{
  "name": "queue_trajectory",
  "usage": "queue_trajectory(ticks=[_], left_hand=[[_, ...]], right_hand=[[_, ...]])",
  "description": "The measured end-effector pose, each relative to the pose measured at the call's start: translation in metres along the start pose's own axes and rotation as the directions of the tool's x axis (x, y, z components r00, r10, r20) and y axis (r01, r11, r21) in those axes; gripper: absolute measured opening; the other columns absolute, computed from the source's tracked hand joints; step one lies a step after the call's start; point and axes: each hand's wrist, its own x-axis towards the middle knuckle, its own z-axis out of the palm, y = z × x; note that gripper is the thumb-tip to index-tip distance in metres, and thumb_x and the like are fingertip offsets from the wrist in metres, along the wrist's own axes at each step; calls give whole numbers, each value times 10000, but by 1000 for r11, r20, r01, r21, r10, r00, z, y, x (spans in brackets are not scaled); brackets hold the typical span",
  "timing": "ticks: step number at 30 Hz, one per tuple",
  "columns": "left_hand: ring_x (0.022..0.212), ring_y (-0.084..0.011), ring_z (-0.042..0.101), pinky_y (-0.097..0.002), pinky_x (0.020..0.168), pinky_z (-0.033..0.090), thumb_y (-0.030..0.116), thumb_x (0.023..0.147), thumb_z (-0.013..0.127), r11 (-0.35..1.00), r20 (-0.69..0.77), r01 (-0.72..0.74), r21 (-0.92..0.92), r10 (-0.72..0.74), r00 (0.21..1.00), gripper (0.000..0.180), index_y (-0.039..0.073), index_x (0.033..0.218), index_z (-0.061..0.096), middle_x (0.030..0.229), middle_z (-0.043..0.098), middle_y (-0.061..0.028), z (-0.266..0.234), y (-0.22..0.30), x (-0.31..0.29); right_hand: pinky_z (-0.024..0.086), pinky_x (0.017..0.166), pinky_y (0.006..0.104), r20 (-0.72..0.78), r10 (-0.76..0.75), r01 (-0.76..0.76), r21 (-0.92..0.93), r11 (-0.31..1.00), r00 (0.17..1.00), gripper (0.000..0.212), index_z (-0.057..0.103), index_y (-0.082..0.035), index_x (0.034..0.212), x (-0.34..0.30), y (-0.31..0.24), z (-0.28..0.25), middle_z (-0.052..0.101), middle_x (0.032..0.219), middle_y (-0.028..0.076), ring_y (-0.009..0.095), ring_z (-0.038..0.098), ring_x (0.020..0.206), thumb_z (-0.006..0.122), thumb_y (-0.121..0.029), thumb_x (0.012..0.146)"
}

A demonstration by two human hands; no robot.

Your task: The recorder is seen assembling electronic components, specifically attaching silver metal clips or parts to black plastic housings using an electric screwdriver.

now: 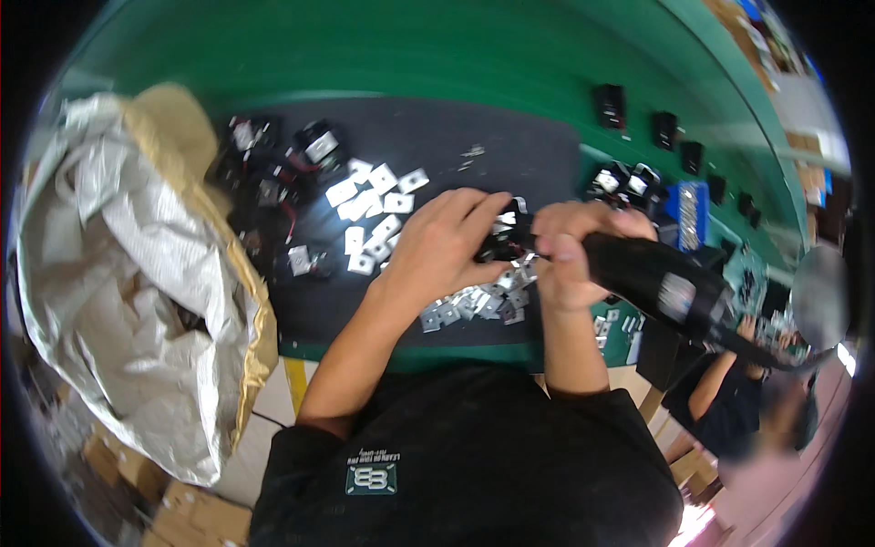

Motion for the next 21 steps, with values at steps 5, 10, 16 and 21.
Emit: queue_trajectory(ticks=[5, 10, 16, 21], left_hand=[[920, -321, 588, -404, 808, 485, 235, 589, 821, 991, 89, -19, 130, 7, 996, 686, 10, 1189, 577, 1016, 592, -121, -3, 13, 7], [968, -324, 578, -415, 851, 473, 254, 597, 823, 948, 192, -105, 300, 48, 980, 687, 16, 1186, 564, 1061, 599, -132, 4, 29, 20], [1022, -345, 552, -415, 884, 453, 290, 638, 798, 918, 129, -275, 285, 247, 960, 652, 2, 1169, 555, 1127, 588, -164, 32, 59, 44], [1148, -351, 472, -444, 954, 378, 265, 585, 826, 907, 266, -384, 174, 332, 905, 698, 19, 1176, 549, 1267, 478, -147, 83, 87, 66]], right_hand=[[508, 614, 333, -42, 161, -165, -124, 979, 986, 719, 254, -14, 1385, 0, -6, -11, 525, 696, 60, 166, 540, 563, 648, 15, 785], [509, 602, 314, -215, 24, -30, -25, 999, 976, 690, 286, 21, 1364, 17, -68, -31, 524, 691, 63, 150, 550, 568, 673, -28, 794], [506, 567, 283, -60, 443, -366, 470, 803, 894, 587, 389, 52, 1245, -20, -133, -35, 583, 705, 78, 154, 588, 605, 691, -10, 744], [428, 621, 221, 175, 558, -584, 283, 761, 811, 522, 516, 15, 1197, -61, -130, -38, 623, 811, 31, 58, 552, 687, 758, -111, 752]])
